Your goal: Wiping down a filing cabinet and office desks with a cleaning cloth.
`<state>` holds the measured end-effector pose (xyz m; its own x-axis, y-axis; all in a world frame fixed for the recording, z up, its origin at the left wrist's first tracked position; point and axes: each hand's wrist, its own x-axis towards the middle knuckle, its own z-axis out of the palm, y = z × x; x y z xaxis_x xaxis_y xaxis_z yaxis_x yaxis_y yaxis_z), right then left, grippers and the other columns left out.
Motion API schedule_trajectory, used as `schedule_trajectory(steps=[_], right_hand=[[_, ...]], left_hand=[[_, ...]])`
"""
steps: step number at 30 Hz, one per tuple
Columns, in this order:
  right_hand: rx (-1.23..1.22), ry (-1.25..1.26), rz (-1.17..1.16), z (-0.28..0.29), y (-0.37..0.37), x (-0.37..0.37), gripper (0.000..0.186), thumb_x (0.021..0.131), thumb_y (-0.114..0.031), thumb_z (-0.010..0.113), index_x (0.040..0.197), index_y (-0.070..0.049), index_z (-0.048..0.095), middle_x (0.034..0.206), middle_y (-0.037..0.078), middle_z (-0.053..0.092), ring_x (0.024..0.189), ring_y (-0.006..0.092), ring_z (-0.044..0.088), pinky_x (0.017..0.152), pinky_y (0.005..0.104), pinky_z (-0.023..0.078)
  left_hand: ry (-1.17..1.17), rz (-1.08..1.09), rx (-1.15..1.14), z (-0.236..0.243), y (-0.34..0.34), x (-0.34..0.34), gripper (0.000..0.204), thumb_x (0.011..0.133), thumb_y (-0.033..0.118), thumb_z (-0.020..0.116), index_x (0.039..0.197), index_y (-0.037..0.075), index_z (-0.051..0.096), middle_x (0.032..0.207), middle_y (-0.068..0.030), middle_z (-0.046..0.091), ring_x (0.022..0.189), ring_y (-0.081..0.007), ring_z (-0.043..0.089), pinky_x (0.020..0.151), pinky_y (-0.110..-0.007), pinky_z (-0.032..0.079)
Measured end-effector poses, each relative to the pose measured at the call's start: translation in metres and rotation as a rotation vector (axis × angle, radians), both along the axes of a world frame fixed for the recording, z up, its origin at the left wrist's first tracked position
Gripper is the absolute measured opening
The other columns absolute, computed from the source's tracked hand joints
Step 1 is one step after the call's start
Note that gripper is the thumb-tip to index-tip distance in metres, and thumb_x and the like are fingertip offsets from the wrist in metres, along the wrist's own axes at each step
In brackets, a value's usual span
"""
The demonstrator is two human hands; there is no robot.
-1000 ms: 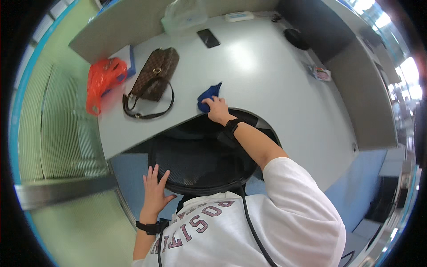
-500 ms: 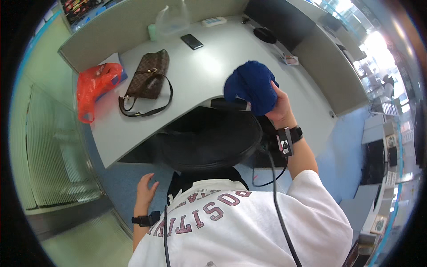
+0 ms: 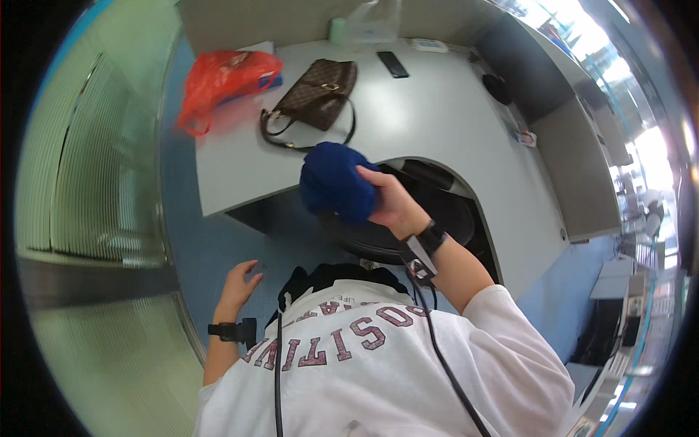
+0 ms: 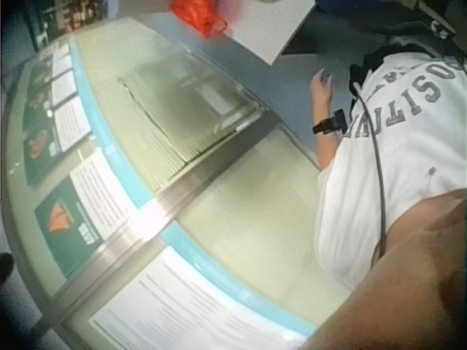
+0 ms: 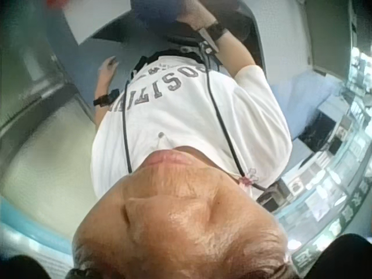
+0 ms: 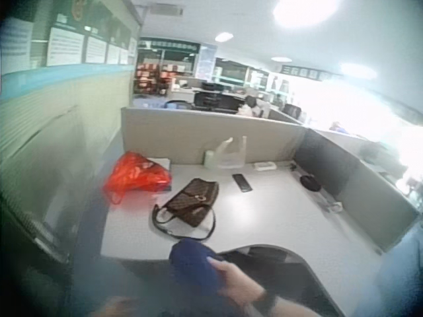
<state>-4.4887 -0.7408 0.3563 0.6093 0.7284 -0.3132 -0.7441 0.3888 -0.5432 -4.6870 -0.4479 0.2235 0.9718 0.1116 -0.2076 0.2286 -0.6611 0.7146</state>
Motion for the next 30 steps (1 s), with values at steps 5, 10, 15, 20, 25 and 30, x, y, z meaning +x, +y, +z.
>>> schedule_trajectory(steps=[5, 10, 15, 20, 25, 30], right_hand=[[-0.032, -0.012, 0.293, -0.014, 0.093, 0.006, 0.056, 0.082, -0.028, 0.053, 0.128, -0.003, 0.032, 0.125, 0.016, 0.043, 0.112, 0.0280, 0.044, 0.097, 0.0426, 0.032], [-0.130, -0.159, 0.465, -0.056, 0.153, 0.050, 0.064, 0.079, -0.032, 0.057, 0.130, -0.004, 0.030, 0.122, 0.017, 0.045, 0.111, 0.0276, 0.045, 0.096, 0.0454, 0.032], [-0.938, -0.948, 0.218, -0.131, 0.192, 0.085, 0.078, 0.071, -0.041, 0.063, 0.134, -0.016, 0.023, 0.134, 0.021, 0.026, 0.116, 0.0403, 0.033, 0.095, 0.0476, 0.030], [-1.317, -1.467, 0.449, -0.132, 0.234, 0.027, 0.083, 0.063, -0.047, 0.068, 0.132, -0.028, 0.026, 0.140, 0.019, -0.002, 0.123, 0.0504, 0.004, 0.087, 0.0679, 0.019], [-1.291, -1.667, 0.285, -0.145, 0.285, 0.054, 0.069, 0.067, -0.036, 0.068, 0.126, -0.026, 0.036, 0.140, 0.016, 0.004, 0.125, 0.0465, 0.004, 0.086, 0.0706, 0.017], [-1.373, -1.590, 0.145, -0.155, 0.340, 0.126, 0.064, 0.069, -0.030, 0.066, 0.125, -0.027, 0.037, 0.140, 0.015, 0.007, 0.126, 0.0453, 0.006, 0.086, 0.0708, 0.016]], left_hand=[[0.104, 0.343, -0.023, -0.017, 0.049, -0.080, 0.038, 0.076, 0.020, 0.063, 0.107, 0.000, 0.055, 0.103, -0.0163, 0.057, 0.094, -0.0264, 0.056, 0.081, -0.034, 0.044], [0.130, 0.566, -0.054, -0.039, 0.062, -0.176, 0.039, 0.076, 0.022, 0.063, 0.107, -0.001, 0.054, 0.103, -0.0171, 0.057, 0.093, -0.0254, 0.056, 0.081, -0.033, 0.043], [0.250, 0.773, -0.046, -0.037, 0.064, -0.230, 0.038, 0.077, 0.023, 0.062, 0.105, -0.001, 0.055, 0.097, -0.0160, 0.060, 0.089, -0.0252, 0.057, 0.078, -0.032, 0.044], [0.349, 0.827, -0.064, -0.062, 0.085, -0.265, 0.032, 0.078, 0.020, 0.056, 0.103, -0.001, 0.055, 0.091, -0.0161, 0.060, 0.086, -0.0254, 0.058, 0.074, -0.033, 0.044], [0.376, 0.770, -0.089, -0.051, 0.139, -0.202, 0.033, 0.077, 0.020, 0.058, 0.103, -0.001, 0.056, 0.094, -0.0169, 0.060, 0.089, -0.0276, 0.057, 0.077, -0.035, 0.044], [0.364, 0.725, 0.101, -0.008, 0.185, -0.137, 0.038, 0.075, 0.019, 0.062, 0.106, 0.000, 0.055, 0.104, -0.0175, 0.057, 0.097, -0.0293, 0.054, 0.082, -0.035, 0.042]])
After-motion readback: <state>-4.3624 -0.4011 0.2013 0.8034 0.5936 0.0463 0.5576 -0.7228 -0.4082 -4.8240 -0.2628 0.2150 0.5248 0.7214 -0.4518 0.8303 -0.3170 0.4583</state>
